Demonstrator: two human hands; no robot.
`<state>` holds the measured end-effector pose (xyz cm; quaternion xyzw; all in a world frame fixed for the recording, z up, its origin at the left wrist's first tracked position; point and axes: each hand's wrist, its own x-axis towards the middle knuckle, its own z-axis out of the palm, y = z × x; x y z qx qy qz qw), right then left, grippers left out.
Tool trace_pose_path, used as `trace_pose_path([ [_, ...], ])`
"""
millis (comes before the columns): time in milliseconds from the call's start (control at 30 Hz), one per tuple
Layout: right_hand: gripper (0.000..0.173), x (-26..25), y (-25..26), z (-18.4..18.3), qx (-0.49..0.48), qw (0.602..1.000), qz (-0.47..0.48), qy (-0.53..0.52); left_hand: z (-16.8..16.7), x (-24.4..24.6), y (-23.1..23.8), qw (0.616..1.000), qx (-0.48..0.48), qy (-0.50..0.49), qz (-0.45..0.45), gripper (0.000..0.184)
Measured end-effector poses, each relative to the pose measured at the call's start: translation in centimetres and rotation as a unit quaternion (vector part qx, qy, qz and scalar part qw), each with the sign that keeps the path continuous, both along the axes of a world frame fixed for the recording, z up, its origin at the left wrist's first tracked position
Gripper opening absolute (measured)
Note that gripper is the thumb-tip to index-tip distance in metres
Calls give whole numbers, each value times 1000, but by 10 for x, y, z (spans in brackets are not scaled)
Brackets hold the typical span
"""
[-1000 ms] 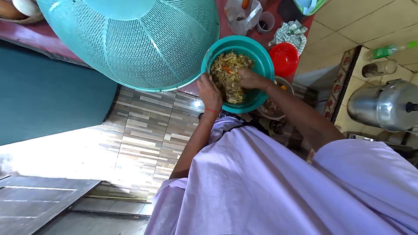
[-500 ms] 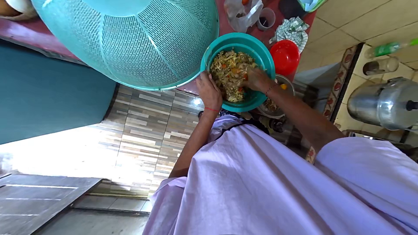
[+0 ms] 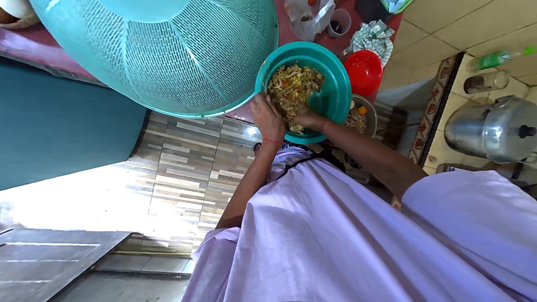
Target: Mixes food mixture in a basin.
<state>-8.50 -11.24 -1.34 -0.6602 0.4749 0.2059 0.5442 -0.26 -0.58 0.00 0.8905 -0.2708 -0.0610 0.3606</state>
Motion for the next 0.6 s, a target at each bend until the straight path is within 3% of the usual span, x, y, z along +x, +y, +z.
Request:
trace_pose_path([
  [100, 84, -4, -4, 3, 71, 992, -92, -43, -1, -1, 1, 1000, -6, 2, -2, 34],
  [200, 63, -8, -13, 12, 75, 987, -134, -52, -1, 0, 2, 1000, -10, 4, -1, 34],
  [367, 75, -9, -32, 14, 50, 971, -227, -56, -1, 1, 3, 1000, -15, 6, -5, 34],
  [600, 47, -8, -50, 27, 119, 945, -276, -128, -3, 1, 2, 1000, -6, -2, 1, 34],
])
